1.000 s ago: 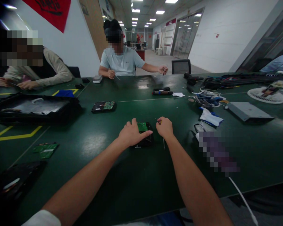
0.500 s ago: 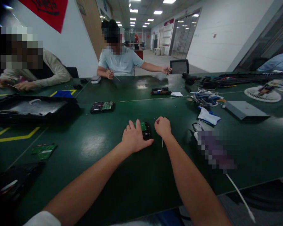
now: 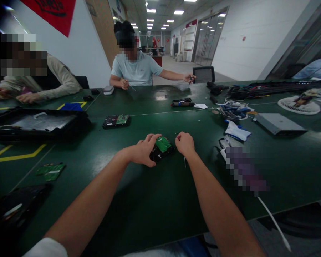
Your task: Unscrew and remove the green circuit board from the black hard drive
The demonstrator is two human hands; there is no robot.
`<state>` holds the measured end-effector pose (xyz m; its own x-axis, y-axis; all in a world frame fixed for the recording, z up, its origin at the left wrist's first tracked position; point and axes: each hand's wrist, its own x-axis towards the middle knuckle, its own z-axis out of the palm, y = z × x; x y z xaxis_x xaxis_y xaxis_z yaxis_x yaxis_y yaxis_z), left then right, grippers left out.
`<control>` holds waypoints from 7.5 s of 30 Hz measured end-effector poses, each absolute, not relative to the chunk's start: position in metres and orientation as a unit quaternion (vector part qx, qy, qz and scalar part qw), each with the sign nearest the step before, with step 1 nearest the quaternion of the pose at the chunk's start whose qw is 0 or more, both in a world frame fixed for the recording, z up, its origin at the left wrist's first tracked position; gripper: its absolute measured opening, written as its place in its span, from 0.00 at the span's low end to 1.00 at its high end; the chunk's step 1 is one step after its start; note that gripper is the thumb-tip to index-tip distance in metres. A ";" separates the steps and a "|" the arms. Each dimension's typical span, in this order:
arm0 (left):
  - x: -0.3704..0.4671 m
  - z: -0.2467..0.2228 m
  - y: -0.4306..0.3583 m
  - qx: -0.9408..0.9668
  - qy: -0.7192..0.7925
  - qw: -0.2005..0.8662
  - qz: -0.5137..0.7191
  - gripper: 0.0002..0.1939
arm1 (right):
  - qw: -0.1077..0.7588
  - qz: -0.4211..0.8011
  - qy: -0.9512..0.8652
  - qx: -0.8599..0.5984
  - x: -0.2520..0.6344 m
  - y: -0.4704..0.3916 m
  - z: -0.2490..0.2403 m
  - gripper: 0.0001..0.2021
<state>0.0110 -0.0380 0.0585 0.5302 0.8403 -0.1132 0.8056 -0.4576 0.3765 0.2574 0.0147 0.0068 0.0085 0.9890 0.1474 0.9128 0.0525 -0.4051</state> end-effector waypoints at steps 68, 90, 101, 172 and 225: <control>0.003 0.008 -0.046 0.831 0.350 0.062 0.427 0.13 | 0.298 0.578 -0.555 -0.519 0.276 -0.004 0.020 0.04; 0.015 -0.007 -0.070 0.824 0.494 0.152 0.230 0.50 | 0.303 0.495 -0.581 -0.571 0.253 -0.015 0.019 0.02; 0.023 -0.002 -0.051 0.846 0.485 0.109 0.193 0.45 | 0.324 0.443 -0.564 -0.617 0.243 -0.010 0.015 0.02; 0.016 0.006 -0.046 0.846 0.434 0.157 0.267 0.31 | 0.207 0.137 -0.839 -0.484 0.238 -0.015 0.028 0.08; 0.012 -0.004 -0.042 0.845 0.438 0.156 0.265 0.34 | 0.511 -0.055 -0.737 -0.438 0.270 -0.021 0.055 0.22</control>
<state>0.0124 -0.0422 -0.0044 0.4753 0.8233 0.3103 0.6578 -0.5667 0.4962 0.2702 -0.0205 0.0554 -0.0927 0.5902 0.8019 0.7024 0.6096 -0.3674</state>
